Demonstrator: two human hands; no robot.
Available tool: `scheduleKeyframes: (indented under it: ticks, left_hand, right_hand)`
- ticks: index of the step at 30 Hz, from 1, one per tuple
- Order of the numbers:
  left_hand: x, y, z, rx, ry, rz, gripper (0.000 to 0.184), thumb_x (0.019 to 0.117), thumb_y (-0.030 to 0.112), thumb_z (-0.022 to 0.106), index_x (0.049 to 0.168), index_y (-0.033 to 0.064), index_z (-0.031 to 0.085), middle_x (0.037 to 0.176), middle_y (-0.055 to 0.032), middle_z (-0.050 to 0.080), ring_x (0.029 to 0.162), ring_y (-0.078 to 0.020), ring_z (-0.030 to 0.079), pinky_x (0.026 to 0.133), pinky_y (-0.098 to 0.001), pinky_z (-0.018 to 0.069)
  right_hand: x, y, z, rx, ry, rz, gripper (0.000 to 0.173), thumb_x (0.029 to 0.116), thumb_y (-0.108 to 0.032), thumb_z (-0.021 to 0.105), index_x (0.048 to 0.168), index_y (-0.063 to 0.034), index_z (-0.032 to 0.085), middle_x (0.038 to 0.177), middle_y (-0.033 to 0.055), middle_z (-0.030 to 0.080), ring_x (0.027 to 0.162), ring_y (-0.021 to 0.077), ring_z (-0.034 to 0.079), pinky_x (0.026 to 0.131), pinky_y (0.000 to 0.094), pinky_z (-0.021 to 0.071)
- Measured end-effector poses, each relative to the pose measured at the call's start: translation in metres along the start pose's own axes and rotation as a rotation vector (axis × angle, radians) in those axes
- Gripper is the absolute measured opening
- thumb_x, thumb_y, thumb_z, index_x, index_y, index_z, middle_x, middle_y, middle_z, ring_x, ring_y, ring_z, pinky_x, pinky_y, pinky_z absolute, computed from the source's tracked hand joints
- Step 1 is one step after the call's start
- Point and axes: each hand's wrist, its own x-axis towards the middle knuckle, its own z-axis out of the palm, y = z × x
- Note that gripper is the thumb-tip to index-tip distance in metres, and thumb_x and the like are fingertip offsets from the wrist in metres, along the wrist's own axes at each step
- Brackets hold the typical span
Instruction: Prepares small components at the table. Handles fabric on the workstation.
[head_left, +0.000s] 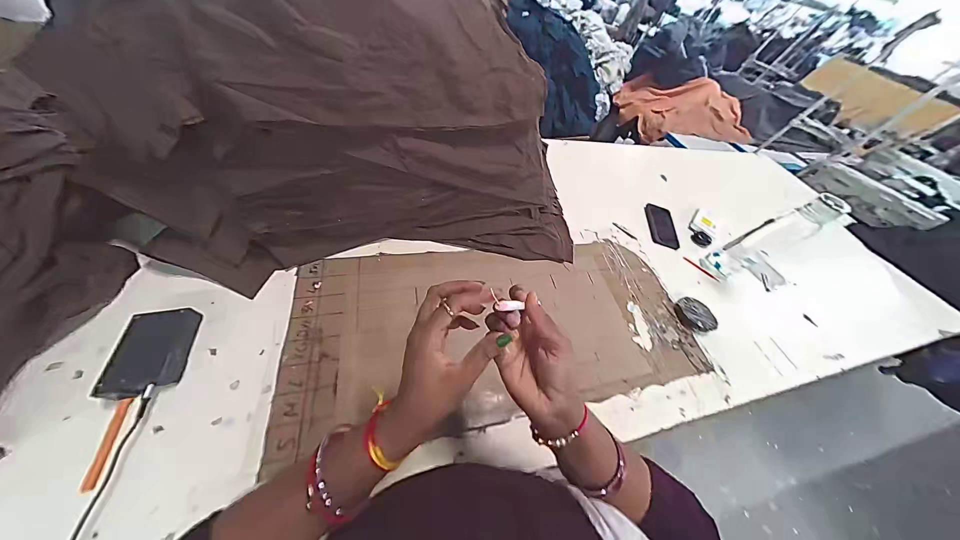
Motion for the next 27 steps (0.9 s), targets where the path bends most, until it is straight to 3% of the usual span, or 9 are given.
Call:
scheduleKeyframes:
  ticks: [5, 9, 14, 17, 19, 21, 23, 25, 27]
  left_hand:
    - [-0.008, 0.015, 0.015, 0.063, -0.024, 0.171, 0.008, 0.0978, 0.022, 0.069, 0.102, 0.0159, 0.071, 0.111, 0.0058, 0.072, 0.113, -0.0020, 0.064, 0.099, -0.0217, 0.0521]
    - [-0.017, 0.022, 0.026, 0.042, -0.054, 0.232, 0.012, 0.1001, 0.024, 0.067, 0.105, 0.0137, 0.068, 0.107, 0.0051, 0.073, 0.113, -0.0038, 0.065, 0.101, -0.0241, 0.0521]
    - [-0.026, 0.032, 0.037, 0.064, -0.061, 0.281, 0.015, 0.1039, 0.027, 0.061, 0.109, 0.0131, 0.063, 0.109, 0.0041, 0.071, 0.115, -0.0037, 0.064, 0.101, -0.0227, 0.0521]
    - [-0.028, 0.035, 0.041, 0.118, -0.063, 0.352, 0.012, 0.1043, 0.026, 0.060, 0.108, 0.0139, 0.060, 0.104, 0.0038, 0.071, 0.109, -0.0047, 0.067, 0.106, -0.0290, 0.0507]
    - [-0.030, 0.036, 0.044, 0.135, -0.067, 0.380, 0.012, 0.1042, 0.024, 0.061, 0.109, 0.0131, 0.058, 0.103, 0.0028, 0.072, 0.104, -0.0040, 0.068, 0.109, -0.0317, 0.0488]
    - [-0.031, 0.037, 0.047, 0.147, -0.070, 0.396, 0.012, 0.1039, 0.023, 0.061, 0.109, 0.0131, 0.057, 0.103, 0.0029, 0.072, 0.102, -0.0038, 0.069, 0.109, -0.0322, 0.0484]
    - [-0.030, 0.037, 0.049, 0.175, -0.076, 0.405, 0.012, 0.1041, 0.023, 0.061, 0.108, 0.0132, 0.056, 0.102, 0.0031, 0.072, 0.102, -0.0036, 0.069, 0.109, -0.0310, 0.0477]
    - [-0.029, 0.038, 0.051, 0.220, -0.078, 0.422, 0.012, 0.1044, 0.023, 0.061, 0.107, 0.0125, 0.057, 0.102, 0.0025, 0.073, 0.102, -0.0039, 0.069, 0.109, -0.0310, 0.0470]
    - [-0.029, 0.038, 0.053, 0.264, -0.084, 0.440, 0.010, 0.1046, 0.023, 0.060, 0.106, 0.0134, 0.058, 0.103, 0.0028, 0.073, 0.104, -0.0038, 0.067, 0.109, -0.0306, 0.0452]
  right_hand:
    - [-0.037, -0.003, -0.004, 0.099, -0.042, 0.069, 0.021, 0.1040, -0.021, 0.057, 0.103, -0.0046, 0.071, 0.085, 0.0032, 0.074, 0.074, 0.0060, 0.071, 0.073, 0.0175, 0.0576]
    - [-0.054, -0.004, -0.007, 0.111, -0.108, 0.140, 0.022, 0.1019, -0.026, 0.062, 0.102, -0.0060, 0.072, 0.086, 0.0005, 0.073, 0.075, 0.0039, 0.070, 0.074, 0.0155, 0.0564]
    - [-0.072, -0.007, -0.009, -0.059, -0.071, 0.064, 0.029, 0.0925, -0.023, 0.074, 0.119, -0.0117, 0.068, 0.108, 0.0029, 0.075, 0.098, 0.0096, 0.072, 0.088, 0.0237, 0.0571]
    - [-0.076, -0.019, -0.015, -0.529, -0.102, -0.211, 0.046, 0.0957, -0.032, 0.071, 0.131, -0.0136, 0.048, 0.121, -0.0040, 0.067, 0.105, 0.0053, 0.066, 0.088, 0.0235, 0.0547]
    - [-0.079, -0.028, -0.020, -0.885, -0.129, -0.468, 0.043, 0.0979, -0.036, 0.068, 0.132, -0.0150, 0.050, 0.129, -0.0074, 0.061, 0.111, 0.0016, 0.061, 0.093, 0.0212, 0.0533]
    - [-0.082, -0.037, -0.021, -1.236, -0.101, -0.742, 0.043, 0.0977, -0.045, 0.067, 0.135, -0.0281, 0.055, 0.132, -0.0155, 0.058, 0.117, -0.0041, 0.055, 0.096, 0.0170, 0.0485]
    - [-0.090, -0.049, -0.013, -1.531, -0.047, -1.001, 0.050, 0.0995, -0.054, 0.060, 0.144, -0.0388, 0.043, 0.137, -0.0187, 0.051, 0.124, -0.0033, 0.051, 0.099, 0.0170, 0.0445]
    - [-0.106, -0.062, 0.004, -1.678, -0.013, -1.239, 0.063, 0.1000, -0.058, 0.056, 0.155, -0.0470, 0.028, 0.144, -0.0220, 0.049, 0.124, -0.0033, 0.054, 0.101, 0.0179, 0.0470]
    - [-0.126, -0.070, 0.012, -1.703, -0.075, -1.345, 0.059, 0.1008, -0.055, 0.057, 0.154, -0.0424, 0.035, 0.146, -0.0235, 0.050, 0.130, -0.0009, 0.052, 0.107, 0.0207, 0.0436]
